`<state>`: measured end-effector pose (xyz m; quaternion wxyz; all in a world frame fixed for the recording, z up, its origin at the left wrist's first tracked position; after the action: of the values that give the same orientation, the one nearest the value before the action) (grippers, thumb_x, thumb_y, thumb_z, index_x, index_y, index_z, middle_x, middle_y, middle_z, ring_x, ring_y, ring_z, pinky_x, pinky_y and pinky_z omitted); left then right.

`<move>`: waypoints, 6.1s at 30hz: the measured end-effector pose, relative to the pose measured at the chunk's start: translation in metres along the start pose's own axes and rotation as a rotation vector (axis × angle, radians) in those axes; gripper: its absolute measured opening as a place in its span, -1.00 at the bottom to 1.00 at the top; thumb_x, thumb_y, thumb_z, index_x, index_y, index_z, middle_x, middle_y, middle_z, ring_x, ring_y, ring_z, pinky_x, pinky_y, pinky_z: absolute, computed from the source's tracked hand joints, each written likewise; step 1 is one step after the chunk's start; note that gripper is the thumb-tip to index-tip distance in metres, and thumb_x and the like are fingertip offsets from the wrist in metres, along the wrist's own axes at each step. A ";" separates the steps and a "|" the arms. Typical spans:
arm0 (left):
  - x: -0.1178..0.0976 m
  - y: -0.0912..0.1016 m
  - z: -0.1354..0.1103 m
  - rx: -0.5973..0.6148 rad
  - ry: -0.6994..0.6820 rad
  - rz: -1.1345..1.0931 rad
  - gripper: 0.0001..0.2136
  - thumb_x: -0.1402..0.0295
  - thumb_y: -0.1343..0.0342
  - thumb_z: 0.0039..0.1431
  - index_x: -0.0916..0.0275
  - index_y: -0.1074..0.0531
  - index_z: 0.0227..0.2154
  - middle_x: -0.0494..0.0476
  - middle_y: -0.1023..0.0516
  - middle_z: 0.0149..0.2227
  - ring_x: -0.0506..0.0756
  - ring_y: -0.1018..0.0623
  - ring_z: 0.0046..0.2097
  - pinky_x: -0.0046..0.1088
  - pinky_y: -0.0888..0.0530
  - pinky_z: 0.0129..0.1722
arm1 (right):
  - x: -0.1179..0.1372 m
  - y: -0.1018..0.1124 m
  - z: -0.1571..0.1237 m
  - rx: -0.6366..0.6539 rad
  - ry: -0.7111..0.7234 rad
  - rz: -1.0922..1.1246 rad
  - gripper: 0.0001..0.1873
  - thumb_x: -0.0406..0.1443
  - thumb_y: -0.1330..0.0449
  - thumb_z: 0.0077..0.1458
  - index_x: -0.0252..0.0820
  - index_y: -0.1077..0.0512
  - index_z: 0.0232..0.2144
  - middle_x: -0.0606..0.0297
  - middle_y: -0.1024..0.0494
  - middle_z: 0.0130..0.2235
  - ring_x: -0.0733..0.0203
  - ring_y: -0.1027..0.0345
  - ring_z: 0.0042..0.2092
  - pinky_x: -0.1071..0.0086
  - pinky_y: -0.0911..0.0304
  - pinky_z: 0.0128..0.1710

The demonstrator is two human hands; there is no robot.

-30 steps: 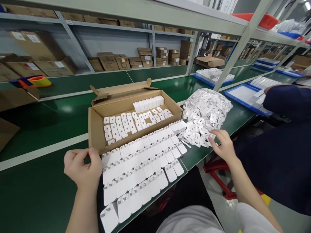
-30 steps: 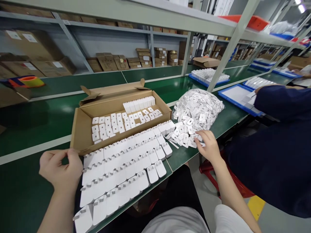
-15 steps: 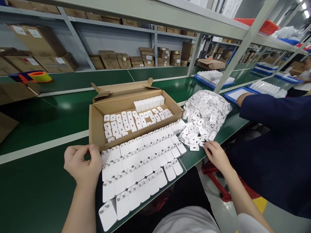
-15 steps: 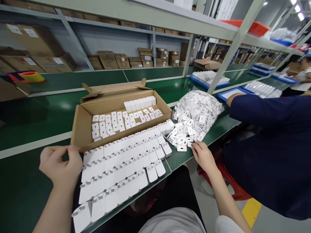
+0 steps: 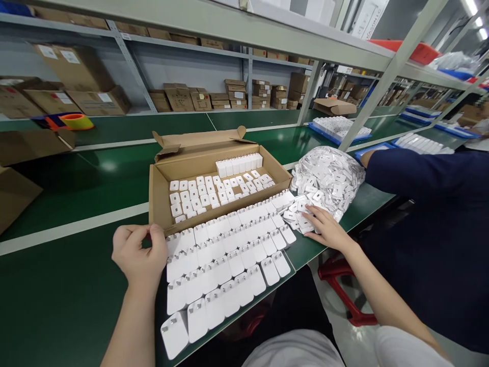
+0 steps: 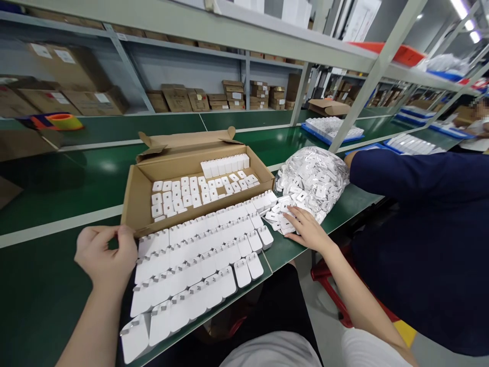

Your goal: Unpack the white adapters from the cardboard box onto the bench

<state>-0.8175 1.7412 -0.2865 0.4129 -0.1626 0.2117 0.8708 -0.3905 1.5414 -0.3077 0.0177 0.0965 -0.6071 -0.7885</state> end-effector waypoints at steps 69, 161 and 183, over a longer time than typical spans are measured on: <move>0.009 -0.002 -0.008 0.089 0.148 -0.207 -0.74 0.46 0.04 0.26 0.22 -0.24 -0.57 0.04 -0.19 -0.46 0.02 -0.30 -0.42 -0.41 -0.27 -0.43 | 0.069 -0.075 0.397 0.073 0.373 -0.188 -0.41 0.09 -0.13 0.21 -0.29 -0.34 0.01 0.05 -0.41 0.01 0.00 -0.30 0.05 0.07 -0.22 0.07; -0.001 0.002 0.008 -0.046 0.019 0.022 -0.80 0.32 -0.10 0.13 0.25 -0.43 -0.57 -0.01 -0.31 -0.55 0.02 -0.34 -0.45 -0.50 -0.21 -0.55 | 0.092 0.004 -0.022 -0.598 0.099 0.473 -0.10 0.08 -0.21 0.15 -0.24 -0.01 0.34 -0.14 -0.01 0.35 -0.28 -0.01 0.35 -0.12 -0.19 0.22; -0.003 0.001 0.004 0.092 0.082 -0.073 -0.77 0.49 -0.05 0.19 0.24 -0.32 -0.59 0.01 -0.22 -0.49 0.00 -0.32 -0.44 -0.47 -0.28 -0.45 | 0.024 0.093 0.091 -0.707 0.003 0.505 -0.65 -0.26 -0.19 0.19 -0.08 -0.39 0.03 0.13 -0.49 -0.04 -0.06 -0.39 0.02 -0.05 -0.29 0.06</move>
<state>-0.8172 1.7410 -0.2816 0.4424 -0.1867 0.2620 0.8371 -0.4378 1.6005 -0.1996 0.2429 -0.0659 -0.3041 -0.9188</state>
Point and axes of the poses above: each hand's wrist, its own z-axis towards the middle knuckle, its own y-axis out of the back of the hand, x = y × z, the point moved 7 cm from there along z, towards the middle knuckle
